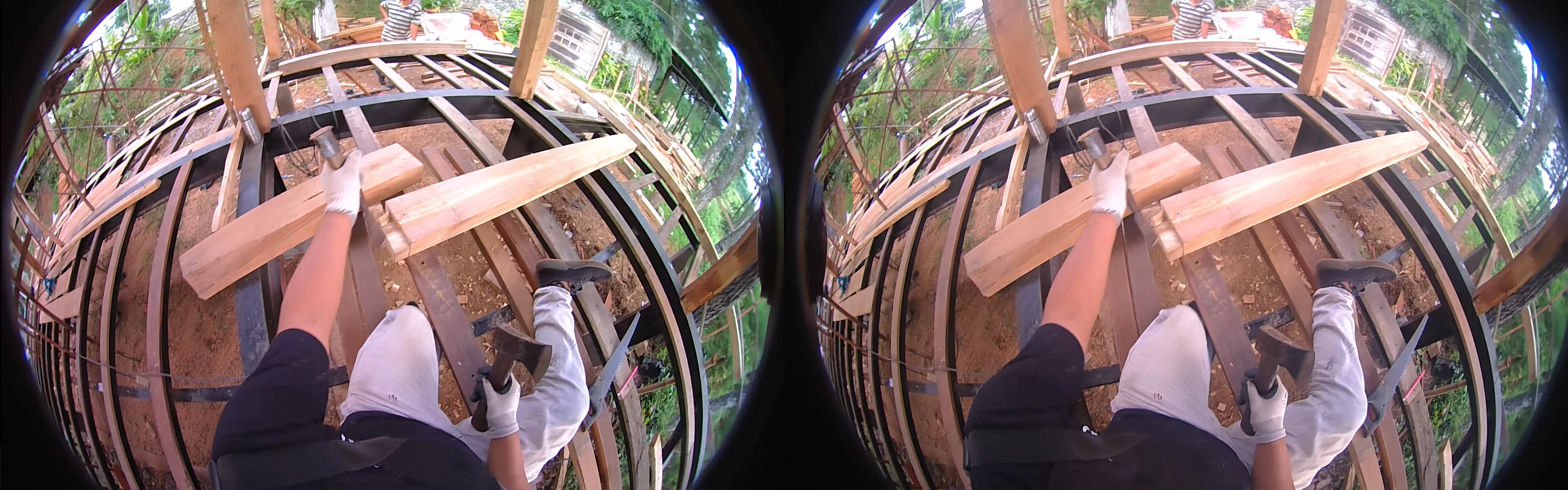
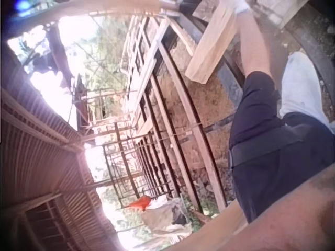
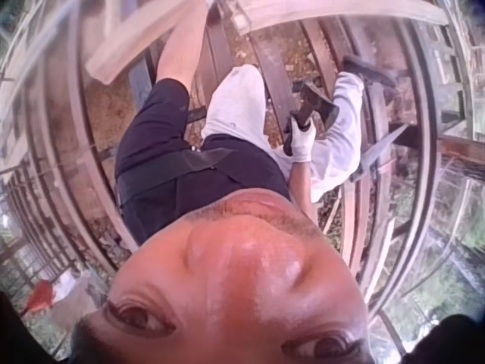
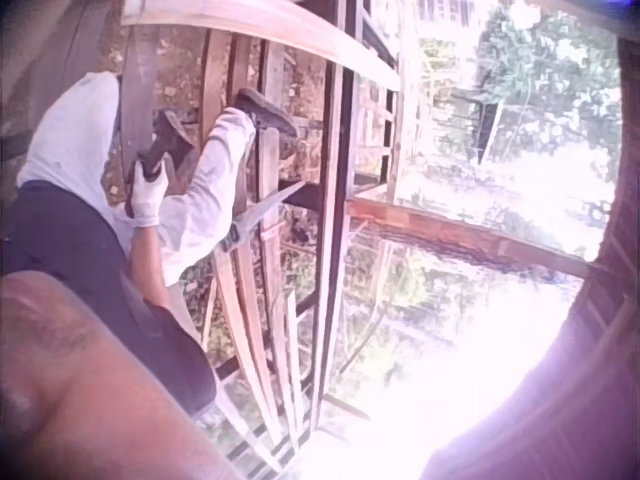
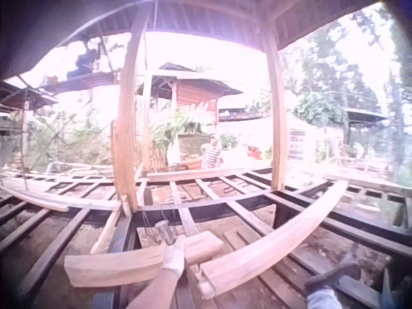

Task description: The person saws a wooden plank using a hand saw, then uses a chisel and an axe to shape a joint at the end of the wood.

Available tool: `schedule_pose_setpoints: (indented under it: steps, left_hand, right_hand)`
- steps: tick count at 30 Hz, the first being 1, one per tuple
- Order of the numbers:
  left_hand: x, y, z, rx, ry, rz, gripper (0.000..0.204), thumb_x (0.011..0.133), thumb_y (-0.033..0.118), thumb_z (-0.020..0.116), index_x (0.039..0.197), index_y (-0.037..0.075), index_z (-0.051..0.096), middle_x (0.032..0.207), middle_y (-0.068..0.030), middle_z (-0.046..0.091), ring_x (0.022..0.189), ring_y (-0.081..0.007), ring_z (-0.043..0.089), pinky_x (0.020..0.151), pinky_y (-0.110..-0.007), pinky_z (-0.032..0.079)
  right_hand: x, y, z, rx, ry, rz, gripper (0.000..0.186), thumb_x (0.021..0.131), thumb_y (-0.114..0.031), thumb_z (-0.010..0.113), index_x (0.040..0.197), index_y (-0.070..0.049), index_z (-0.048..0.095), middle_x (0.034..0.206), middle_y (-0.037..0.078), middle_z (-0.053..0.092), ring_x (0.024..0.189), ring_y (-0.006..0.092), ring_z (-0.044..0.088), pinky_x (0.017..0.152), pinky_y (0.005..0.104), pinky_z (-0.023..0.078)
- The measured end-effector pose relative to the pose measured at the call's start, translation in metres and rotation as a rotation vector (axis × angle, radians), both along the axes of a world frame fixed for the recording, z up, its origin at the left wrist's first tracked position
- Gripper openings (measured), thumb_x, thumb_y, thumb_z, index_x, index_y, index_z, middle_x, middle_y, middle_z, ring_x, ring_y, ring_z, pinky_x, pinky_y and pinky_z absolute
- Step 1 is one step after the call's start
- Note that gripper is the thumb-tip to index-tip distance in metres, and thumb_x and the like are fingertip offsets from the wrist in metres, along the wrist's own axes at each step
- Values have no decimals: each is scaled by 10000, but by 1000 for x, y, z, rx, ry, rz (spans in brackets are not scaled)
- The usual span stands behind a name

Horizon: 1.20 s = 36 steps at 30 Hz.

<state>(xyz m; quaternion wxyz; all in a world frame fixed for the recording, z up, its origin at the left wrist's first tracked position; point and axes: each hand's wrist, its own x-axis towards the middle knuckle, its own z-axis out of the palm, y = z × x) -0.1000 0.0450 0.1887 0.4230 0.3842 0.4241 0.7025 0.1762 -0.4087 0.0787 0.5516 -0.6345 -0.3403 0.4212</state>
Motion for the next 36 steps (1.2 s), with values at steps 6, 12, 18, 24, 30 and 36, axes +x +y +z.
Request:
schedule_pose_setpoints:
  steps: [6, 12, 18, 24, 30, 36]
  left_hand:
    - [-13, -24, -61, -398, 493, -382, 208, 812, 230, 773, 898, 83, 654, 692, -36, 634, 538, -159, 615, 482, -318, 485]
    - [1, 4, -114, -513, 435, -539, 273, 805, 157, 747, 1043, 94, 629, 793, -36, 630, 582, -172, 611, 538, -352, 542]
    - [0, 5, -120, -629, 408, -635, 222, 794, 141, 756, 977, 101, 636, 799, -45, 626, 628, -190, 619, 606, -394, 578]
    - [-2, -20, -119, -644, 574, -831, 195, 767, 172, 778, 860, 110, 619, 768, -28, 613, 622, -158, 609, 596, -337, 535]
    - [35, -73, -118, -694, 550, -1118, 217, 795, 206, 804, 891, 87, 650, 770, -28, 634, 620, -146, 605, 602, -323, 524]
    - [66, -118, -105, -516, 811, -1069, 276, 827, 287, 785, 946, 54, 697, 739, -50, 673, 630, -133, 628, 592, -302, 508]
  right_hand:
    - [-1, 14, 9, -58, 129, -10, 129, 913, 42, 644, 1036, 4, 654, 776, 45, 648, 585, 118, 612, 518, 286, 519]
    - [-1, 20, 6, -130, 125, 25, 118, 920, 33, 637, 1035, 14, 655, 781, 52, 651, 572, 122, 615, 505, 289, 523]
    - [5, 25, 3, -127, 172, 2, 141, 917, 38, 624, 1055, 22, 651, 789, 65, 656, 566, 135, 619, 517, 292, 544]
    - [3, 26, 1, -191, 208, -29, 151, 917, 40, 625, 1066, 28, 650, 773, 68, 651, 554, 144, 628, 501, 296, 541]
    - [0, 28, 1, -203, 161, 6, 141, 917, 8, 635, 1053, 38, 656, 735, 72, 650, 553, 159, 627, 507, 308, 538]
    - [-1, 30, 7, -203, 166, -4, 150, 921, 3, 641, 1066, 39, 658, 744, 70, 654, 561, 157, 628, 515, 305, 539]
